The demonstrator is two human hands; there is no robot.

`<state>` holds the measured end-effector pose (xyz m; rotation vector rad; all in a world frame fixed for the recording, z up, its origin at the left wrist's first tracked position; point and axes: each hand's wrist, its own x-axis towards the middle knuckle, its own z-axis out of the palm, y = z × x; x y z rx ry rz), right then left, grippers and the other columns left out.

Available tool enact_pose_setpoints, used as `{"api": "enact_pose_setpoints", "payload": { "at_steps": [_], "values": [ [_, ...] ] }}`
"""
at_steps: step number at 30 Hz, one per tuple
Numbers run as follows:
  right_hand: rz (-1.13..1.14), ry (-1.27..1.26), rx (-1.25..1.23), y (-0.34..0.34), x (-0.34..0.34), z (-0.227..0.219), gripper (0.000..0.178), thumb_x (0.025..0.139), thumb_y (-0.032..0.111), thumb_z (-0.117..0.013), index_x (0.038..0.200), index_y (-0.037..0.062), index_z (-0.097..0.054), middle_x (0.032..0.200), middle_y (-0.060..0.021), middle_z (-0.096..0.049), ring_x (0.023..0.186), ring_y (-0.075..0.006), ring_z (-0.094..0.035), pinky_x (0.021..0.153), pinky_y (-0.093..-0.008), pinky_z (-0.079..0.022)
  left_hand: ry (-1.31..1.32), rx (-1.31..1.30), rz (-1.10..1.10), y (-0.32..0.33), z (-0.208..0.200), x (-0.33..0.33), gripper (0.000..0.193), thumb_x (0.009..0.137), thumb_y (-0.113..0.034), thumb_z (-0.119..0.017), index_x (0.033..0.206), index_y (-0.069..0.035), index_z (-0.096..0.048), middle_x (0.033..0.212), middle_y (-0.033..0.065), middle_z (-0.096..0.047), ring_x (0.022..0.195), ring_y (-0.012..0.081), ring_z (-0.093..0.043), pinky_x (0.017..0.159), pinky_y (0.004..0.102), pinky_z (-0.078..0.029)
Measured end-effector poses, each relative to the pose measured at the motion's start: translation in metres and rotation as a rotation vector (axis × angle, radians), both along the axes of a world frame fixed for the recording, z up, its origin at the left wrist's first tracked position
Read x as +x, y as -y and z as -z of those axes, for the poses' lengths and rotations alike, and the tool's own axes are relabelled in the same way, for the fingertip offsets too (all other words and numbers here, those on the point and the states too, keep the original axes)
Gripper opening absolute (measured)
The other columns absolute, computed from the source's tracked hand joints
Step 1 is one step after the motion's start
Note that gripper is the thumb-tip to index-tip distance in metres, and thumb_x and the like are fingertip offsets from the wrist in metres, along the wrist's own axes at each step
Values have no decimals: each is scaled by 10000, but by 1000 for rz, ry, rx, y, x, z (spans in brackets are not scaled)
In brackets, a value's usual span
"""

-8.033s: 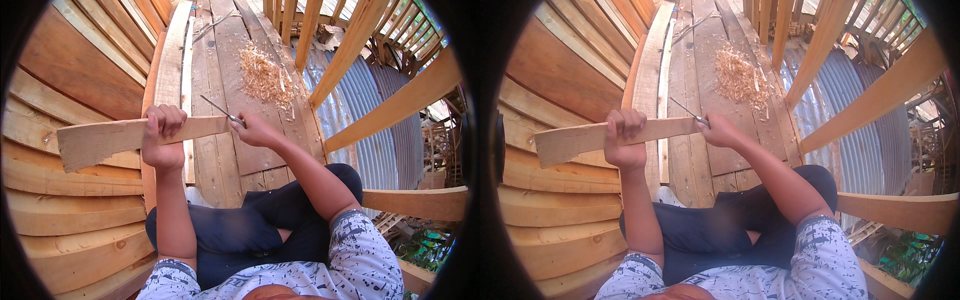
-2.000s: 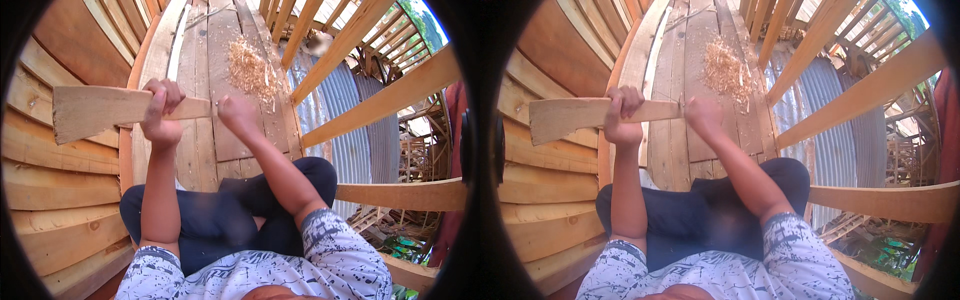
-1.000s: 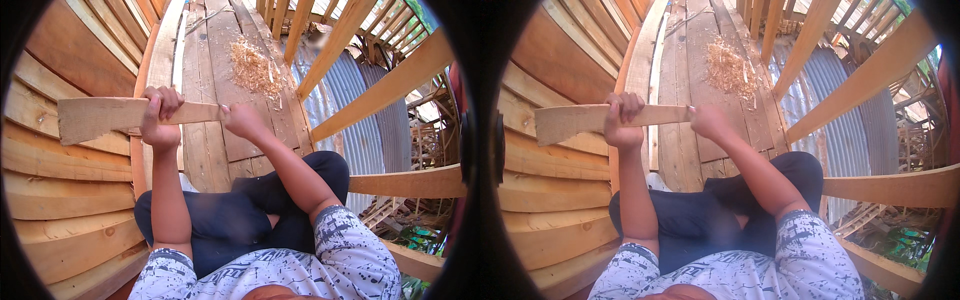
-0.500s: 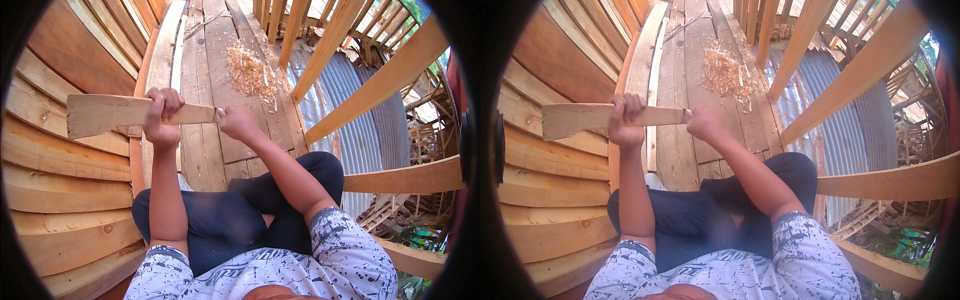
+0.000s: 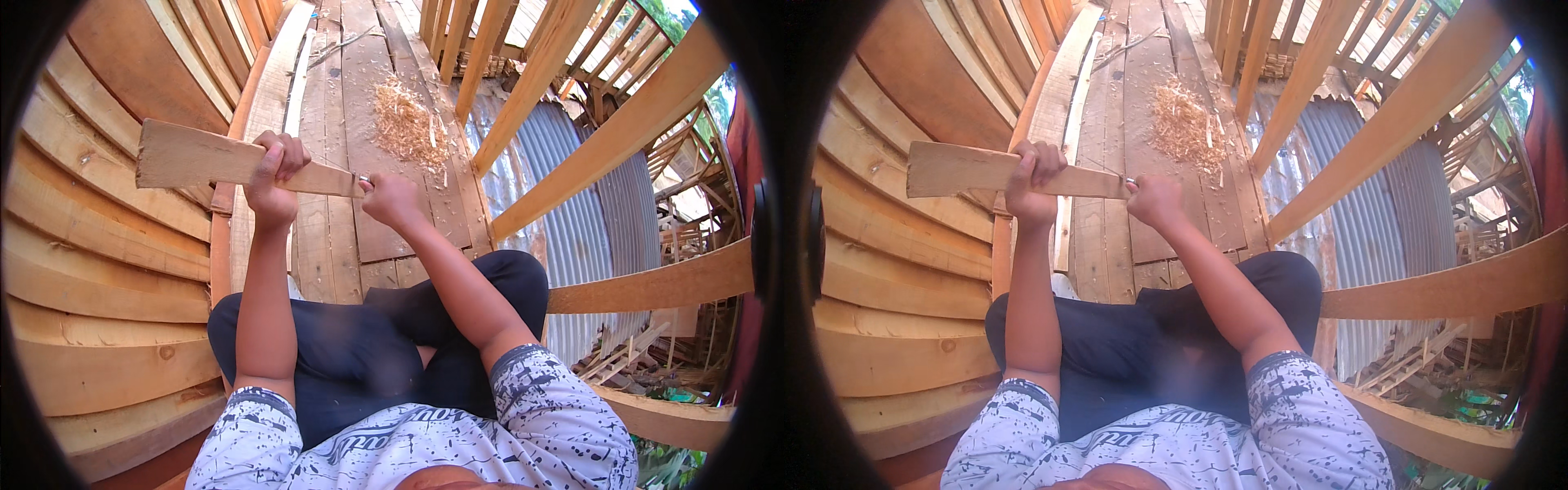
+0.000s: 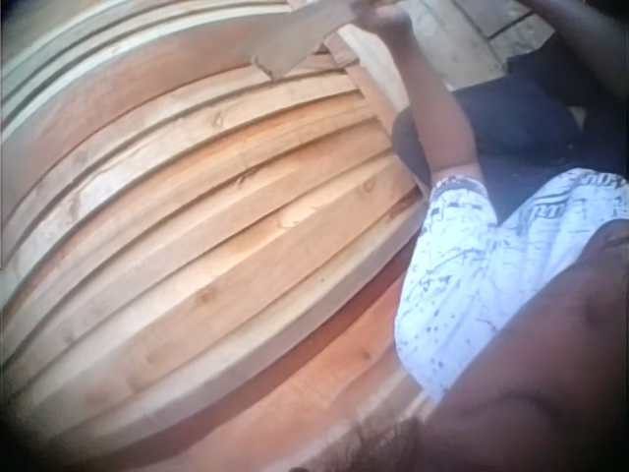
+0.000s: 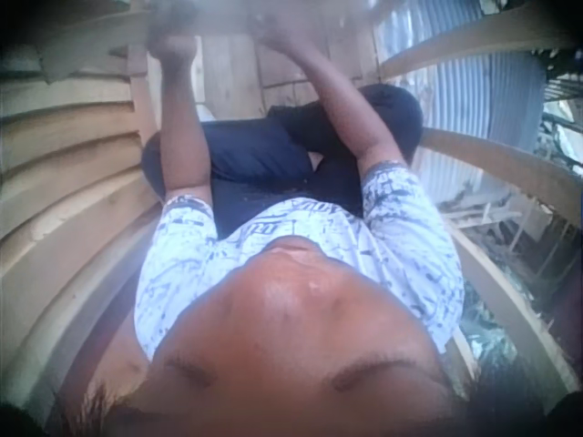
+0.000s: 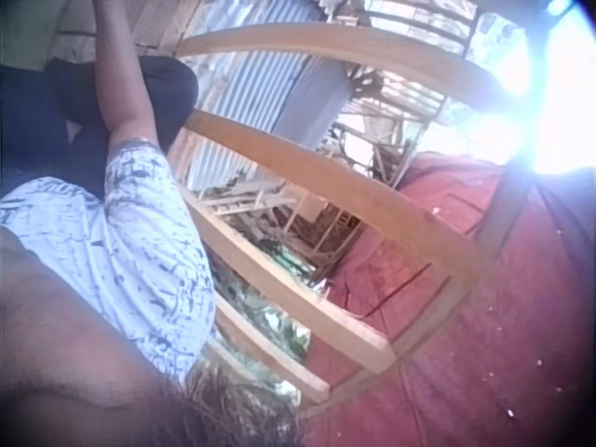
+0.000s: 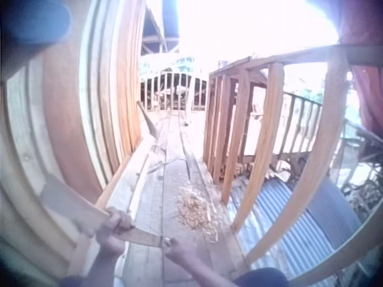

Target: The person sits cross-legged on a wooden floor and uses a knife to carve a small piece of wood. They hold the wood in their left hand and repeatedly shave off thin layers with the knife in their right hand, creating wood shavings that accumulate on the floor.

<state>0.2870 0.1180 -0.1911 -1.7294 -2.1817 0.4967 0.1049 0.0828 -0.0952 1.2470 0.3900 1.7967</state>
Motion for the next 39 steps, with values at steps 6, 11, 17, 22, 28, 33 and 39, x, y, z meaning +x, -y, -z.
{"api": "enact_pose_setpoints", "payload": {
  "at_steps": [6, 11, 17, 22, 28, 33, 39],
  "values": [
    [9, 30, 10, 4, 4, -6, 323, 934, 349, -568, 912, 66, -722, 867, -196, -707, 847, -386, -686, 732, -495, -517, -70, -3, 70, 5, -2, 1, 255, 932, -193, -523, 722, -115, -401, 610, -22, -315, 577, 103, -283, 615, 292, -306],
    [101, 55, -100, -7, 46, 4, 387, 971, 359, -530, 934, 8, -688, 891, -233, -693, 866, -404, -673, 748, -488, -511, -100, 33, 118, 4, -3, 4, 273, 941, -199, -527, 717, -108, -400, 612, -19, -320, 577, 110, -286, 613, 292, -309],
    [10, -547, 82, 16, 13, -45, 400, 1029, 339, -436, 998, -17, -614, 920, -279, -659, 898, -492, -615, 800, -548, -472, -66, 30, 37, 8, -3, 9, 287, 960, -194, -537, 722, -106, -403, 621, -16, -326, 579, 108, -293, 611, 286, -314],
    [-21, -364, 32, 13, 6, 35, 428, 1024, 328, -448, 927, -42, -639, 888, -307, -655, 874, -503, -618, 785, -562, -464, -57, 45, 32, 6, 0, 19, 295, 971, -191, -550, 728, -104, -406, 625, -19, -324, 581, 97, -288, 596, 278, -296],
    [-29, -164, 6, 8, 6, 22, 373, 984, 326, -500, 943, 10, -695, 855, -280, -671, 851, -468, -647, 769, -546, -494, -44, 37, 39, 7, 0, 8, 302, 969, -194, -542, 722, -107, -391, 621, -22, -319, 579, 93, -277, 583, 273, -270],
    [28, 32, 84, 16, -1, 1, 321, 953, 331, -543, 930, 63, -719, 802, -219, -694, 798, -411, -681, 722, -512, -520, -32, 7, 14, 7, -1, 3, 316, 963, -186, -530, 705, -112, -364, 617, -19, -312, 576, 99, -279, 585, 277, -275],
    [2, 142, 94, 11, 5, 4, 330, 948, 334, -551, 947, 50, -717, 814, -216, -700, 813, -396, -690, 734, -494, -531, -37, 15, 76, 9, -1, 4, 296, 956, -174, -528, 703, -108, -389, 615, -14, -322, 582, 108, -296, 596, 286, -291]
  ]
}}
